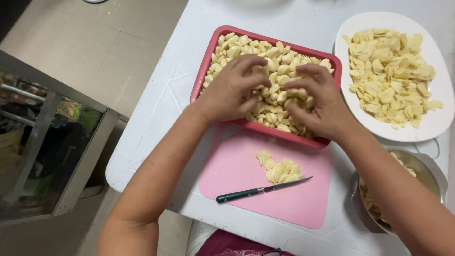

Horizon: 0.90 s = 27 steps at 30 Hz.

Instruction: Slicing peeled garlic cloves into thin slices using a knife on a cutting board.

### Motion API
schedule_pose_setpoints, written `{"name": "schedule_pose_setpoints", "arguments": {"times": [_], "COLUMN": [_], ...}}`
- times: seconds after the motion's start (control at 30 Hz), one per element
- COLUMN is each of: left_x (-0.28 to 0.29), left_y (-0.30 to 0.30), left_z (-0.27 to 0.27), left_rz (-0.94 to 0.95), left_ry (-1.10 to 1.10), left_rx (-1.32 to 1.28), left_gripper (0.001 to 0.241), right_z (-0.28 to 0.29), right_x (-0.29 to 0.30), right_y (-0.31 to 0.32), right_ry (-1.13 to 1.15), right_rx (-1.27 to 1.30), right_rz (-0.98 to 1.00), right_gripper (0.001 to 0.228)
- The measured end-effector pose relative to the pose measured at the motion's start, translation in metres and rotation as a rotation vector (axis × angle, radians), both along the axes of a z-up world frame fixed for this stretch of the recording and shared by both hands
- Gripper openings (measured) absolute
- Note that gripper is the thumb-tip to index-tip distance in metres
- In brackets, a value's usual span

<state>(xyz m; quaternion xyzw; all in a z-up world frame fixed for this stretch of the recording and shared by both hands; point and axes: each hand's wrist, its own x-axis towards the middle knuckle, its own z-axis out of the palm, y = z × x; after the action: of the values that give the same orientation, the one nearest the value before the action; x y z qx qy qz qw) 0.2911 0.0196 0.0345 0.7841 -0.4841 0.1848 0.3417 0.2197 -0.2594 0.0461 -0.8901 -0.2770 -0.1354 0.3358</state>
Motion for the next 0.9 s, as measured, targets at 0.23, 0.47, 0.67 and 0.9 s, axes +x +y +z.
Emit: {"name": "schedule_pose_setpoints", "arguments": {"times": [0.23,0.47,0.67,0.9], "left_x": [-0.003,0.016,-0.003,-0.020], "left_y": [-0.035,-0.022,-0.013,-0.022], "left_z": [-0.018,-0.028,-0.006,0.008], "left_rz": [0.099,0.047,-0.005,0.013], "left_ry": [-0.183,-0.059,-0.021,-0.069], "left_rx": [0.181,0.050,-0.006,0.309], "left_gripper": [0.032,0.025,0.030,0.038], "right_z": [-0.011,-0.010,-0.002,0.000], "right_x": [0.007,0.002,-0.002,0.004], "right_y": [0.004,-0.007,-0.006,-0.010], "right_ry": [-0.233,-0.080,-0.075,-0.106], "right_rx": [-0.157,0.048,0.028,-0.040], "right_rz": [0.027,-0.059,0.041,0.082], "right_gripper": [0.031,0.015,0.020,0.030]}}
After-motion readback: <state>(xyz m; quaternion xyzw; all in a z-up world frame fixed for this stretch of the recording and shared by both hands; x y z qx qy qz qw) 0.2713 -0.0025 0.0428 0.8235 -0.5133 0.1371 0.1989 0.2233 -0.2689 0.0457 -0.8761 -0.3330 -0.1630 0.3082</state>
